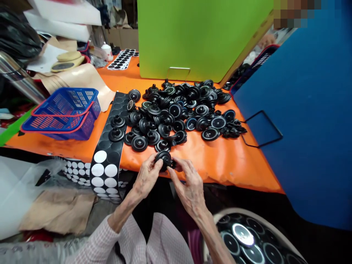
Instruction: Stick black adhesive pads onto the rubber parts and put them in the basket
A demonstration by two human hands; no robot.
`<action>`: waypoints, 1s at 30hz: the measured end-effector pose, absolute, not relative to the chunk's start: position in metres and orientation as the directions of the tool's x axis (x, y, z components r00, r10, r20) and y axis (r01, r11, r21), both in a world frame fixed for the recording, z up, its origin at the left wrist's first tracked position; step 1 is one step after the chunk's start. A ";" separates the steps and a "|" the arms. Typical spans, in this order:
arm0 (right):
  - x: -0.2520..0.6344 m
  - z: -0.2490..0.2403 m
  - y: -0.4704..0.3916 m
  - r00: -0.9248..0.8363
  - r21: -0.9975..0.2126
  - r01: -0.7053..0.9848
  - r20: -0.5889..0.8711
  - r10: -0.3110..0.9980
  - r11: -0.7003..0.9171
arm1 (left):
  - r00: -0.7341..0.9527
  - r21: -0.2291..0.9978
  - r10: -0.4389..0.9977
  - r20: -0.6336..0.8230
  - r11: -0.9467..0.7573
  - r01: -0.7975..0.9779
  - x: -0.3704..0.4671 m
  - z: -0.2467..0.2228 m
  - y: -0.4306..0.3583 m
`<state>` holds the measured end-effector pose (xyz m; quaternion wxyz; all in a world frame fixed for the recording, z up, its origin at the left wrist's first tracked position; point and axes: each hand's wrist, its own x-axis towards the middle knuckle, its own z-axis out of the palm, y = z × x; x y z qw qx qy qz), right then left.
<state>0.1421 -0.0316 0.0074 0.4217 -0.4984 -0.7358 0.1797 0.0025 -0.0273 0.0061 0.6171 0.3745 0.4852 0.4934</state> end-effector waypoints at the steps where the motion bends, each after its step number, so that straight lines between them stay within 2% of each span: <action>1: 0.141 0.006 -0.032 -0.145 -0.683 0.584 0.444 0.884 0.439 | 0.051 0.941 0.973 -0.227 0.233 -0.245 0.003 0.005 -0.027; 5: 0.138 0.002 -0.037 -0.128 -0.680 0.586 0.458 0.880 0.440 | 0.078 0.939 0.973 -0.218 0.231 -0.254 0.003 0.005 -0.028; 7: 0.139 0.003 -0.039 -0.118 -0.729 0.558 0.405 0.907 0.398 | 0.080 0.930 0.970 -0.230 0.243 -0.277 0.003 0.007 -0.028; 11: 0.142 0.009 -0.038 0.034 -0.915 0.392 0.117 0.993 0.094 | 0.144 0.880 0.959 -0.246 0.283 -0.382 0.003 0.015 -0.029; 13: 0.142 0.012 -0.036 0.025 -0.974 0.220 -0.049 0.998 -0.053 | 0.173 0.875 0.959 -0.224 0.276 -0.398 0.003 0.019 -0.029; 15: 0.139 0.013 -0.035 -0.039 -0.988 0.080 -0.133 0.990 -0.130 | 0.194 0.888 0.963 -0.190 0.252 -0.384 0.002 0.023 -0.029; 17: 0.136 0.013 -0.035 -0.040 -0.991 0.024 -0.130 0.991 -0.129 | 0.202 0.907 0.967 -0.153 0.219 -0.361 0.002 0.025 -0.030; 22: 0.131 0.007 -0.039 0.017 -0.992 0.061 -0.106 0.994 -0.107 | 0.181 0.930 0.975 -0.132 0.185 -0.317 0.005 0.024 -0.034; 30: 0.147 0.011 -0.025 -0.047 -0.995 0.032 -0.098 0.994 -0.097 | 0.233 0.942 0.966 -0.111 0.177 -0.285 0.001 0.028 -0.010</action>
